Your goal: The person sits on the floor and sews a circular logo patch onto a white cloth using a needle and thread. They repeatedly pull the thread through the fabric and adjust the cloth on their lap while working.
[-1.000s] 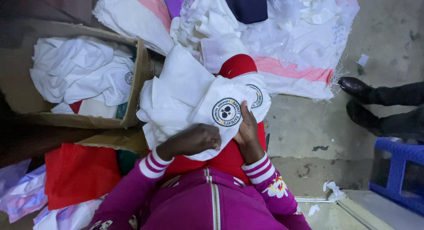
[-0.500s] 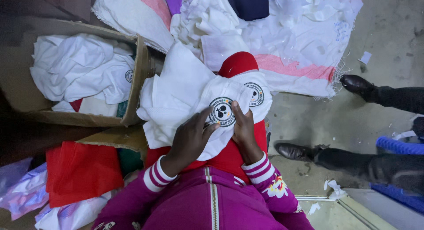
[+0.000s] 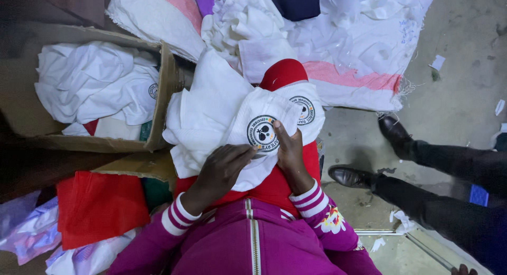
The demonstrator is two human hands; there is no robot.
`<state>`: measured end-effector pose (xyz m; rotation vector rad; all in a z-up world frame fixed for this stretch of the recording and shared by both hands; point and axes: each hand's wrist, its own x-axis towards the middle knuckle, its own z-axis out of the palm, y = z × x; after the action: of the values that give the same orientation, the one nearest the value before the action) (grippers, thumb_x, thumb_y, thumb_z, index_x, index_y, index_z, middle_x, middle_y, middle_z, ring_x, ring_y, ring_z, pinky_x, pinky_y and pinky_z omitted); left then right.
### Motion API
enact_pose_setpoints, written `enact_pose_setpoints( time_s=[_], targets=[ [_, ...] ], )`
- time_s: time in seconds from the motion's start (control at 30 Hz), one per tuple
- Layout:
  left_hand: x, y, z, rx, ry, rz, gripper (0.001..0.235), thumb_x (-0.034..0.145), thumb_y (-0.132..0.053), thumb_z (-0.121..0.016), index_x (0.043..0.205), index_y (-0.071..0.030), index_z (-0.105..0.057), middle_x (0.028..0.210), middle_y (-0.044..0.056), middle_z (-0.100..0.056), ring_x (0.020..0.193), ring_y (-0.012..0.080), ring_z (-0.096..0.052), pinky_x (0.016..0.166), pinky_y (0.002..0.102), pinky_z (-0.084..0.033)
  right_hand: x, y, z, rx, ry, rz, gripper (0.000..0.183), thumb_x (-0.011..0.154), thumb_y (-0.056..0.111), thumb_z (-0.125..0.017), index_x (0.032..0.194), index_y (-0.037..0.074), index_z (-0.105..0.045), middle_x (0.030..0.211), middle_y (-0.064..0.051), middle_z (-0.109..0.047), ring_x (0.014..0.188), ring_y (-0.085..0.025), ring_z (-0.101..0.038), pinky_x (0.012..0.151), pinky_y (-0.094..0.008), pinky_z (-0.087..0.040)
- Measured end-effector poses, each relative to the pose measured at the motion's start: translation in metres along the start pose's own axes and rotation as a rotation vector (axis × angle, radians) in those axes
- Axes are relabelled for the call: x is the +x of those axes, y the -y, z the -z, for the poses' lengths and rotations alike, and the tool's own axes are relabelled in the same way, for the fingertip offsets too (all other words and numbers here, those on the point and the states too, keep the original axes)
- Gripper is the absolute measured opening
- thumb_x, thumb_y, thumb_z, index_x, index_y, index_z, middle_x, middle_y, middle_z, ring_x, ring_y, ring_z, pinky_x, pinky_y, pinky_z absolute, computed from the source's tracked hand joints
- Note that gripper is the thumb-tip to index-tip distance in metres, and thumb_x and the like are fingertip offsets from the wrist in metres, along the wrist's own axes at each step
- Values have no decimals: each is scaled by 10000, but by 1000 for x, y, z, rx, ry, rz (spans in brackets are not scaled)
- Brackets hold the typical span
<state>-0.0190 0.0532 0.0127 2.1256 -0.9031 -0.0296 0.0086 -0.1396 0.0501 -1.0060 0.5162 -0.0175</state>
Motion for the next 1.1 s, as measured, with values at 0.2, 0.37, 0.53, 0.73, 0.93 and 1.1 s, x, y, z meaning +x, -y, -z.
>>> enact_pose_setpoints(
  time_s=[0.2, 0.37, 0.53, 0.73, 0.93, 1.1],
  targets=[
    [10, -15, -12, -22, -81, 2, 225, 1058, -87, -626, 1241, -34, -745, 1170, 145, -719, 1027, 344, -741, 795, 421, -578, -1, -7, 5, -74, 50, 79, 224, 1023, 229, -700, 1079, 13, -678, 844, -119, -778, 782, -167, -773, 801, -351, -660],
    [11, -15, -15, -35, -59, -8, 239, 1054, -45, -596, 1242, -16, -742, 1132, 158, -714, 1008, 354, -742, 794, 425, -585, 0, -6, 4, -80, 62, 93, 227, 1015, 231, -707, 1078, 13, -692, 839, -135, -783, 765, -168, -775, 779, -346, -660],
    [10, -14, -16, -64, -56, 17, 235, 1066, -27, -564, 1222, 3, -738, 1112, 169, -709, 1015, 367, -739, 818, 424, -590, -1, -1, -1, -75, 45, 103, 178, 1014, 211, -707, 1054, 37, -700, 832, -121, -786, 745, -141, -764, 752, -323, -642],
    [12, -8, -12, -158, -99, 69, 240, 1057, -13, -588, 1238, -1, -745, 1117, 142, -724, 1011, 337, -752, 845, 411, -596, 0, -9, 6, -20, 38, 82, 176, 1033, 203, -682, 1071, 33, -701, 838, -127, -789, 762, -161, -778, 764, -342, -647],
    [20, -14, 13, -730, -72, 462, 349, 1020, -309, -724, 1237, -50, -636, 964, 39, -598, 775, 110, -613, 686, 288, -508, 3, -29, 24, 184, 93, 53, 251, 1061, 219, -622, 1180, 7, -684, 934, -179, -786, 831, -263, -787, 862, -435, -638],
    [64, -54, 49, -1037, 610, 83, 293, 1121, -203, -520, 1125, 55, -660, 1240, 311, -665, 1097, 477, -670, 914, 611, -527, 22, -90, 84, 302, 122, 0, 421, 1117, 339, -494, 1281, 8, -696, 1064, -234, -791, 981, -359, -788, 989, -583, -613]
  ],
)
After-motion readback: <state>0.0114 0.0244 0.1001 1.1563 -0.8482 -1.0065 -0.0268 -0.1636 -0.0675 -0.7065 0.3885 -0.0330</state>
